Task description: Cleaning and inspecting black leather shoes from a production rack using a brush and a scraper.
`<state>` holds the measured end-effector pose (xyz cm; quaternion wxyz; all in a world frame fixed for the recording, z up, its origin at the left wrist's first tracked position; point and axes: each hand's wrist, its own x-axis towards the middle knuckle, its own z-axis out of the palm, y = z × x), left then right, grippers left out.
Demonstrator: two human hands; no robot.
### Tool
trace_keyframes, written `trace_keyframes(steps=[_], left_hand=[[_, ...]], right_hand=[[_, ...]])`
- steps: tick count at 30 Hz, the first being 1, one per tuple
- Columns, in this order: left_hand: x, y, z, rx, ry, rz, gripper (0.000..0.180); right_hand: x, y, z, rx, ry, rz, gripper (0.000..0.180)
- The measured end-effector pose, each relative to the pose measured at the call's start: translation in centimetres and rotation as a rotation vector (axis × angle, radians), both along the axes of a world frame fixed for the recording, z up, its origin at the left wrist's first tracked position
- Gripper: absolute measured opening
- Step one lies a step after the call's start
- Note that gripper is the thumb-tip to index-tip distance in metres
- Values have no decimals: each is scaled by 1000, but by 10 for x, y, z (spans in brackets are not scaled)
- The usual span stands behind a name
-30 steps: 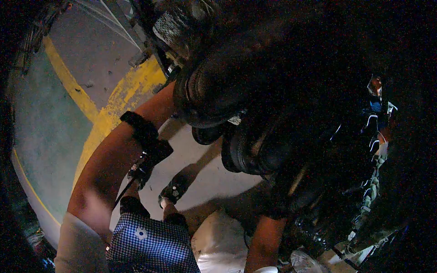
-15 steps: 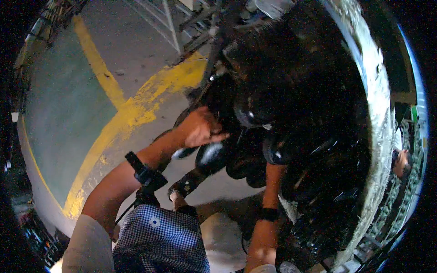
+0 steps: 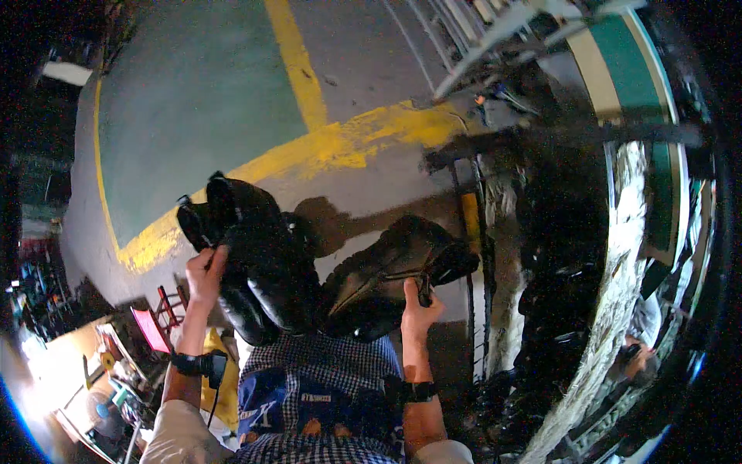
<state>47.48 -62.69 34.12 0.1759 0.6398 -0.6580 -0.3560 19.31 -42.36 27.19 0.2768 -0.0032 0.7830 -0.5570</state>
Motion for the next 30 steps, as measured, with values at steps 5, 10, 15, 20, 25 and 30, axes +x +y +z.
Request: trace_keyframes(steps=[5, 10, 15, 20, 25, 30], left_hand=[[130, 0, 50, -130, -24, 224, 32], [211, 12, 69, -193, 94, 450, 29], [311, 32, 103, -116, -10, 800, 37], [366, 59, 142, -212, 14, 1157, 43], [409, 75, 159, -444, 143, 1442, 43], [441, 56, 148, -555, 201, 1695, 44]], right_hand=[[63, -77, 67, 11, 212, 329, 20], [135, -171, 129, -264, 196, 166, 11], [228, -261, 200, -305, 21, 461, 22], [309, -326, 234, -393, 9, 742, 15], [402, -385, 271, -531, 42, 1076, 9], [479, -454, 271, -512, 20, 1407, 10]])
